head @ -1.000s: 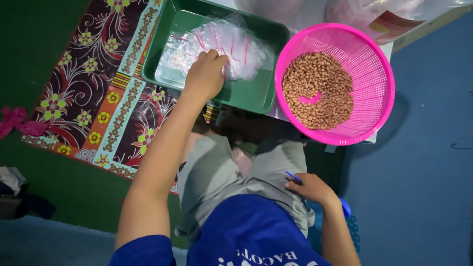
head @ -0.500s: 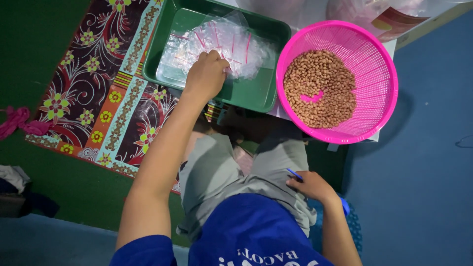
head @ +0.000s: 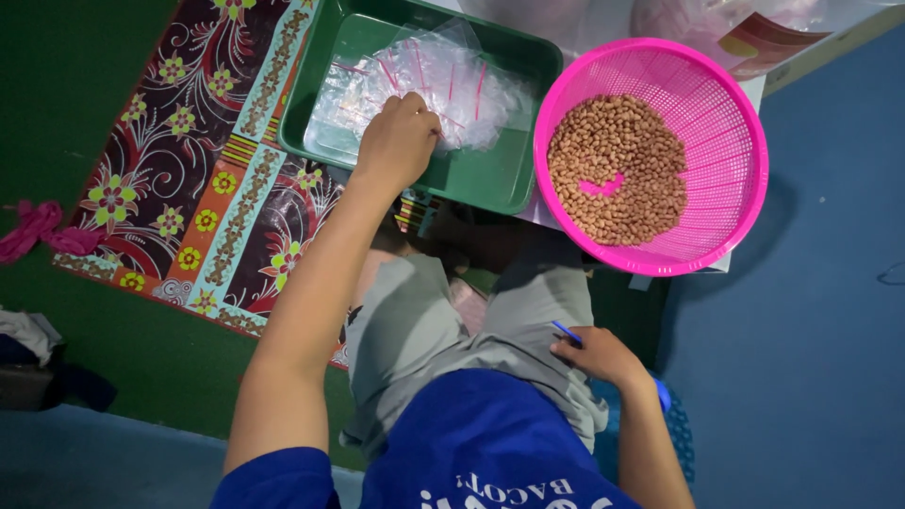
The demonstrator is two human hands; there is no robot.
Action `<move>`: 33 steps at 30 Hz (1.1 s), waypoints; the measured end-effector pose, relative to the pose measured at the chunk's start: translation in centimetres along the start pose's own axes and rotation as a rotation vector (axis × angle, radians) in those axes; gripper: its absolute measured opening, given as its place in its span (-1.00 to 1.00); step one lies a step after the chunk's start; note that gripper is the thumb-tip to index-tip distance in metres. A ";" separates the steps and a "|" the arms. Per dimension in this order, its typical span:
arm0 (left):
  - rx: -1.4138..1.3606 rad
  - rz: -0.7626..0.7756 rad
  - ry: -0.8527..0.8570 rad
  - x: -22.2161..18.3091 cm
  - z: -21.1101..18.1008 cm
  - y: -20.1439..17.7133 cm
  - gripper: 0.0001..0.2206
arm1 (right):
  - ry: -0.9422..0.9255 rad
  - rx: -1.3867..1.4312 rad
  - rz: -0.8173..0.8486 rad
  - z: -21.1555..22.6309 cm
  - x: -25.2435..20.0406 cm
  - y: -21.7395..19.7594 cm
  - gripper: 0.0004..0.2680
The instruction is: Scooping peanuts from a large basket into small plastic bags using a spoon and organizing them on a tray.
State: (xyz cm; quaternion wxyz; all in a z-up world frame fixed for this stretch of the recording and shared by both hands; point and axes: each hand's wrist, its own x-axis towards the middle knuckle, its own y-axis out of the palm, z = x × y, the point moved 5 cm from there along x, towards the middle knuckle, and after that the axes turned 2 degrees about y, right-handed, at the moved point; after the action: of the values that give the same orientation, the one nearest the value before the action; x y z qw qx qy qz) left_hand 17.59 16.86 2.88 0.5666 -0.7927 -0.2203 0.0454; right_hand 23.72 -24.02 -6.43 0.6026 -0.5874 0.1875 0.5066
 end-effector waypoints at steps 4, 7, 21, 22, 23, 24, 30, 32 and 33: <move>0.000 -0.003 0.004 0.0 0.0 0.0 -0.91 | -0.003 -0.011 -0.004 -0.1 0.2 0.0 -0.74; -0.015 0.006 0.001 -0.1 -0.1 -0.2 -0.90 | -0.004 -0.012 -0.007 0.1 -0.1 -0.1 -0.74; 0.004 -0.250 0.129 -0.2 0.8 0.8 -0.97 | 0.052 0.098 -0.026 0.0 -0.3 -0.2 -0.75; 0.013 -0.261 0.124 -0.2 0.8 0.6 -0.97 | 0.049 0.091 -0.030 0.0 -0.2 -0.2 -0.75; 0.023 -0.273 0.118 -0.2 0.8 0.5 -0.94 | 0.046 0.084 -0.035 -0.1 -0.1 -0.2 -0.74; 0.023 -0.274 0.119 -0.3 0.8 0.3 -0.94 | 0.046 0.085 -0.036 -0.1 -0.1 -0.1 -0.74; -0.061 -0.225 0.065 -0.5 1.3 0.0 -0.84 | 0.064 0.096 -0.032 0.0 -0.2 0.0 -0.74; 0.007 -0.016 -0.006 0.0 2.1 1.1 -0.83 | 0.013 0.001 -0.033 0.5 -0.6 0.0 -0.75; 0.008 -0.017 -0.005 0.0 2.2 1.2 -0.83 | 0.013 0.001 -0.033 0.6 -0.6 -0.1 -0.75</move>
State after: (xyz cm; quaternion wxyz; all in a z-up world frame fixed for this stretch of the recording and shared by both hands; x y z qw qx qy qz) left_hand 17.22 18.45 0.98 0.5695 -0.7885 -0.2282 0.0436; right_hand 23.36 -23.68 -5.72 0.6102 -0.5933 0.1817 0.4926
